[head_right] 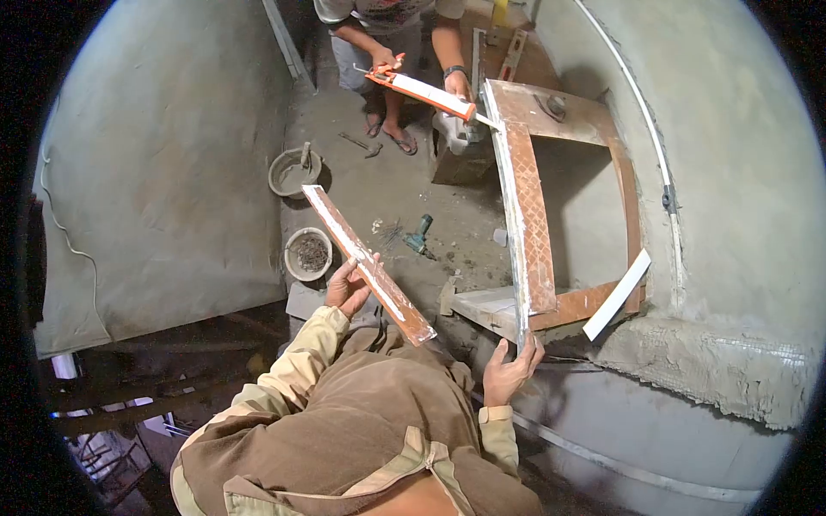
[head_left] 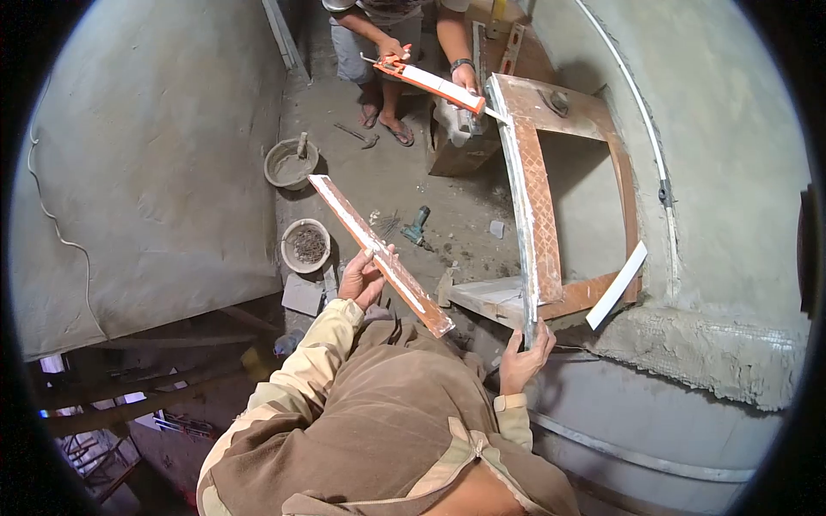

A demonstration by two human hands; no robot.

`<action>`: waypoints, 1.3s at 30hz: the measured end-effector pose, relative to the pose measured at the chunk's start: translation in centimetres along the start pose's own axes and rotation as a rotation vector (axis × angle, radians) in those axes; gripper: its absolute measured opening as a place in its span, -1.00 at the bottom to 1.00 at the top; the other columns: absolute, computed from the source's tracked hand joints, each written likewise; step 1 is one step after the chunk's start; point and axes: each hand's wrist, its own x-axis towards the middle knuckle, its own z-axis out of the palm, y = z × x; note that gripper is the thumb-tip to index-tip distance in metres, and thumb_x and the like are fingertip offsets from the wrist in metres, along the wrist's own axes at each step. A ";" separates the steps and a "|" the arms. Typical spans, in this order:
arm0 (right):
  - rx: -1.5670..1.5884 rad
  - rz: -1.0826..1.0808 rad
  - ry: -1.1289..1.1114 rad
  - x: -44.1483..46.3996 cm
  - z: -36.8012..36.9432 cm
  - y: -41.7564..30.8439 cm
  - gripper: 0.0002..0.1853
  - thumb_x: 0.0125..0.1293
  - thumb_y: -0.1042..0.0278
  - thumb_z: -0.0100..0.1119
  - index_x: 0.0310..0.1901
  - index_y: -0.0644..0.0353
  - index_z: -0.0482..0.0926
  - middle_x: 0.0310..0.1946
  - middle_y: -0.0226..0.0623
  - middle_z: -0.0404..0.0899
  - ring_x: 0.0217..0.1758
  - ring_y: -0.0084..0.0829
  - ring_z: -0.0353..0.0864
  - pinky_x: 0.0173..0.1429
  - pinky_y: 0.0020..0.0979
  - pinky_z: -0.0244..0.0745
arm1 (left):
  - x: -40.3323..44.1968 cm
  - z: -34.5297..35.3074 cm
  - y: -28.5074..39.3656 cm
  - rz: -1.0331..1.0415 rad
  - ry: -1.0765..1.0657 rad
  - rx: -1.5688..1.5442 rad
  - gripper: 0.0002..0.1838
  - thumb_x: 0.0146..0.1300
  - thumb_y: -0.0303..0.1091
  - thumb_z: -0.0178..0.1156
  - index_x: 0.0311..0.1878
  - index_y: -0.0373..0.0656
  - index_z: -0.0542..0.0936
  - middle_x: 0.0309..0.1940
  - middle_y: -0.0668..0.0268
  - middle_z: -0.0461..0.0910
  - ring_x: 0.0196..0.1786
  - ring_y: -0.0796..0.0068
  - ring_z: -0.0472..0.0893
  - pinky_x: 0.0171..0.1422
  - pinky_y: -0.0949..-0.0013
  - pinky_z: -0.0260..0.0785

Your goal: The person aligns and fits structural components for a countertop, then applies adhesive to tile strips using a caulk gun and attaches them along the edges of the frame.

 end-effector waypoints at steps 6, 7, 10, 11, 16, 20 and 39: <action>0.018 0.049 -0.029 -1.2 0.1 0.1 -0.49 0.24 0.39 0.28 0.20 0.45 0.47 0.13 0.19 0.43 0.24 0.17 0.44 0.33 0.02 0.37 | 0.3 0.7 0.3 -0.047 -0.039 -0.011 -0.71 0.35 -0.42 0.32 0.08 -0.26 0.56 0.09 0.15 0.59 0.32 0.17 0.51 0.52 -0.02 0.33; 0.047 0.075 -0.030 -1.3 0.0 0.1 -0.49 0.23 0.40 0.29 0.19 0.44 0.48 0.14 0.19 0.44 0.24 0.17 0.44 0.33 0.02 0.37 | 0.5 0.5 0.3 -0.058 -0.036 -0.001 -0.71 0.35 -0.42 0.32 0.08 -0.25 0.56 0.09 0.15 0.59 0.32 0.17 0.51 0.51 -0.02 0.33; 0.009 0.052 -0.014 -1.8 0.1 0.7 -0.49 0.22 0.41 0.29 0.19 0.43 0.49 0.13 0.21 0.46 0.26 0.17 0.44 0.34 0.01 0.37 | 0.9 -0.1 0.0 -0.081 -0.049 0.032 -0.73 0.35 -0.41 0.32 0.06 -0.25 0.56 0.09 0.11 0.59 0.30 0.15 0.52 0.51 -0.04 0.32; 0.013 0.065 -0.004 -1.9 0.0 0.5 -0.49 0.21 0.43 0.29 0.19 0.41 0.49 0.13 0.22 0.47 0.27 0.18 0.43 0.35 0.02 0.36 | 0.9 -0.2 -0.1 -0.087 -0.032 0.053 -0.74 0.35 -0.40 0.32 0.04 -0.24 0.56 0.09 0.09 0.58 0.29 0.14 0.52 0.50 -0.04 0.33; -0.023 0.043 0.072 -2.5 0.1 0.6 -0.51 0.17 0.47 0.32 0.16 0.39 0.51 0.03 0.11 0.52 0.15 0.10 0.52 0.27 -0.03 0.41 | 1.0 -0.3 -0.5 -0.098 -0.019 0.121 -0.70 0.35 -0.36 0.33 0.04 -0.26 0.53 0.14 0.00 0.54 0.28 0.06 0.52 0.47 -0.04 0.37; -0.024 0.071 0.046 -3.2 -0.3 0.6 -0.51 0.18 0.46 0.30 0.16 0.42 0.50 0.06 0.16 0.50 0.18 0.13 0.49 0.30 -0.01 0.38 | 1.0 -0.5 -1.0 -0.157 -0.020 0.117 -0.69 0.35 -0.35 0.33 0.05 -0.27 0.52 0.15 -0.04 0.54 0.27 0.06 0.52 0.47 -0.02 0.39; 0.037 0.148 0.089 -5.1 0.4 -0.1 -0.52 0.16 0.52 0.30 0.16 0.37 0.52 0.02 0.04 0.53 0.07 0.01 0.56 0.22 -0.11 0.47 | 1.3 -0.5 -1.2 -0.286 0.019 0.188 -0.70 0.35 -0.34 0.33 0.04 -0.25 0.53 0.11 -0.05 0.60 0.18 0.08 0.60 0.34 0.02 0.52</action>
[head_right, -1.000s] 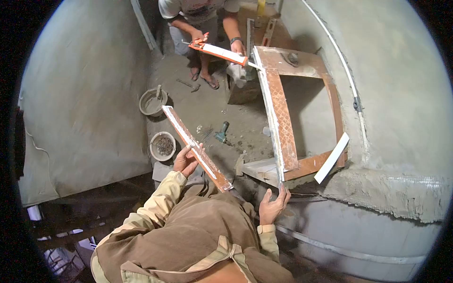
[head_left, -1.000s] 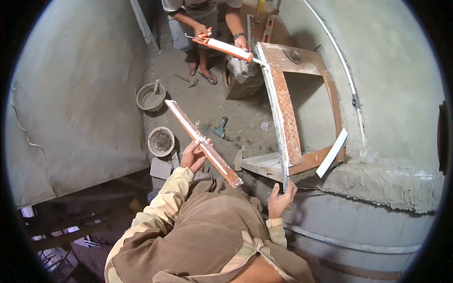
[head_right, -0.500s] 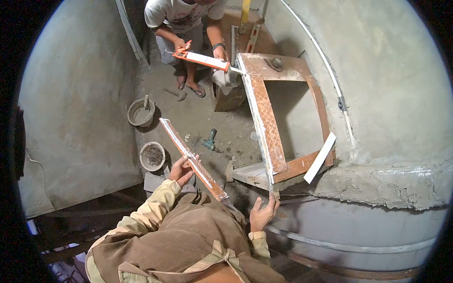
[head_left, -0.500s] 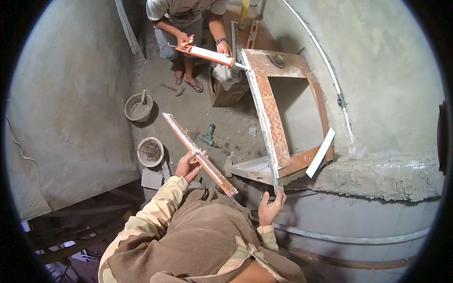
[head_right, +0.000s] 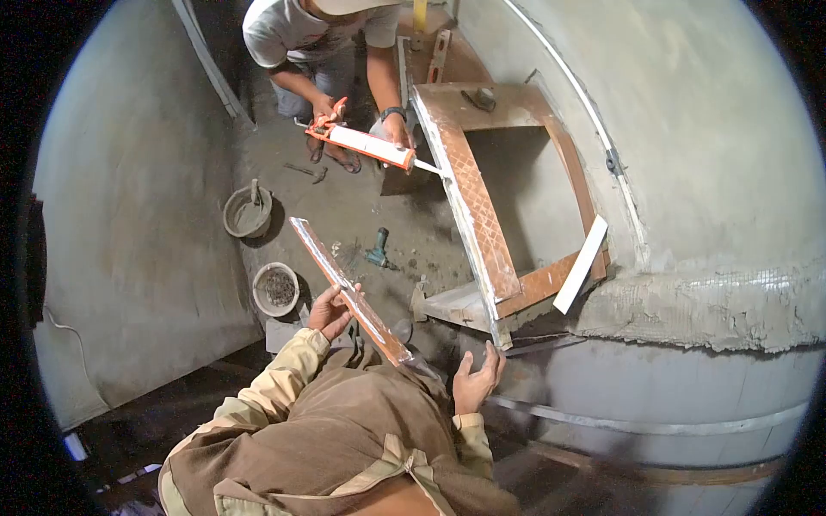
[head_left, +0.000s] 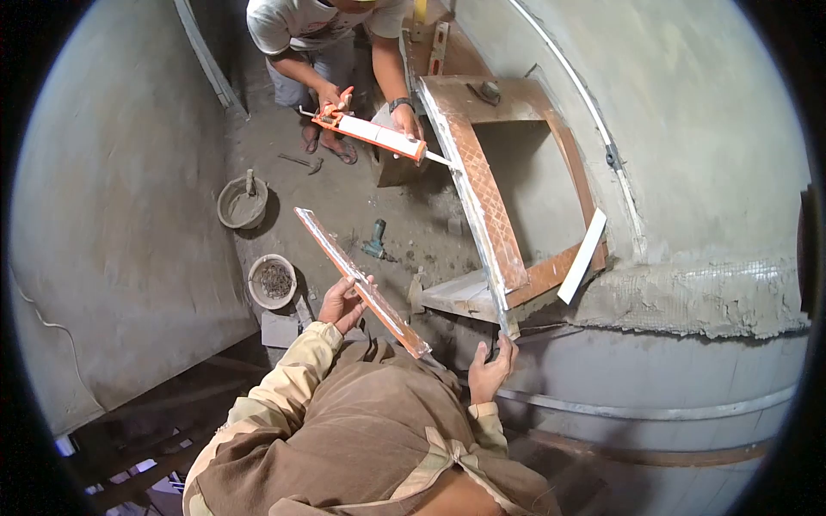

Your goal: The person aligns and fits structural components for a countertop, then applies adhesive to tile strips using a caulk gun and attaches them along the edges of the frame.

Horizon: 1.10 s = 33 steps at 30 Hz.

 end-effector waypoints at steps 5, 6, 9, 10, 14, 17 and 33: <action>-0.025 0.051 -0.043 -0.1 0.4 0.6 -0.50 0.21 0.47 0.29 0.19 0.42 0.49 0.10 0.16 0.48 0.20 0.17 0.47 0.30 0.00 0.37 | 0.0 0.1 0.3 -0.027 0.016 0.038 -0.73 0.36 -0.29 0.33 0.01 -0.23 0.56 0.14 -0.03 0.60 0.18 0.07 0.60 0.35 0.03 0.51; -0.032 0.048 -0.051 -0.1 0.5 0.6 -0.50 0.21 0.46 0.29 0.19 0.42 0.49 0.10 0.16 0.48 0.20 0.17 0.47 0.30 0.00 0.37 | 0.0 0.1 0.4 -0.030 0.002 0.037 -0.73 0.36 -0.28 0.32 0.00 -0.22 0.57 0.15 -0.02 0.59 0.18 0.07 0.60 0.35 0.03 0.50; -0.042 0.057 -0.066 0.2 0.4 0.3 -0.50 0.21 0.46 0.29 0.18 0.41 0.49 0.09 0.16 0.48 0.20 0.17 0.47 0.30 0.00 0.37 | 0.2 -0.2 0.5 -0.032 -0.036 0.024 -0.72 0.38 -0.32 0.30 0.02 -0.26 0.53 0.18 -0.04 0.56 0.26 0.03 0.55 0.40 0.00 0.48; -0.044 0.068 -0.075 0.3 0.4 0.3 -0.50 0.21 0.46 0.29 0.18 0.41 0.49 0.08 0.16 0.48 0.19 0.17 0.47 0.30 0.00 0.36 | 0.3 -0.3 0.5 -0.036 -0.034 0.026 -0.72 0.38 -0.32 0.30 0.02 -0.26 0.53 0.18 -0.04 0.56 0.26 0.03 0.55 0.40 0.00 0.48; -0.031 0.082 -0.072 0.5 0.6 0.6 -0.51 0.21 0.44 0.29 0.18 0.41 0.48 0.07 0.16 0.47 0.18 0.17 0.47 0.30 0.01 0.36 | 0.8 -1.1 0.2 0.002 -0.035 0.034 -0.75 0.41 -0.31 0.27 -0.01 -0.26 0.53 0.13 -0.01 0.59 0.27 0.09 0.55 0.43 0.01 0.45; -0.038 0.067 -0.069 0.6 0.7 1.0 -0.51 0.23 0.44 0.28 0.18 0.40 0.48 0.07 0.16 0.46 0.18 0.18 0.45 0.29 0.02 0.35 | 0.3 0.3 0.2 0.001 -0.018 0.028 -0.77 0.40 -0.30 0.27 -0.03 -0.25 0.55 0.09 0.01 0.61 0.25 0.09 0.57 0.41 0.02 0.47; 0.000 0.034 -0.069 2.3 1.4 2.5 -0.50 0.23 0.39 0.28 0.19 0.39 0.47 0.08 0.15 0.46 0.21 0.17 0.41 0.33 0.04 0.28 | 1.0 0.9 -0.4 -0.027 -0.016 0.073 -0.77 0.39 -0.29 0.29 -0.02 -0.18 0.54 0.18 -0.02 0.58 0.26 0.03 0.56 0.43 -0.01 0.45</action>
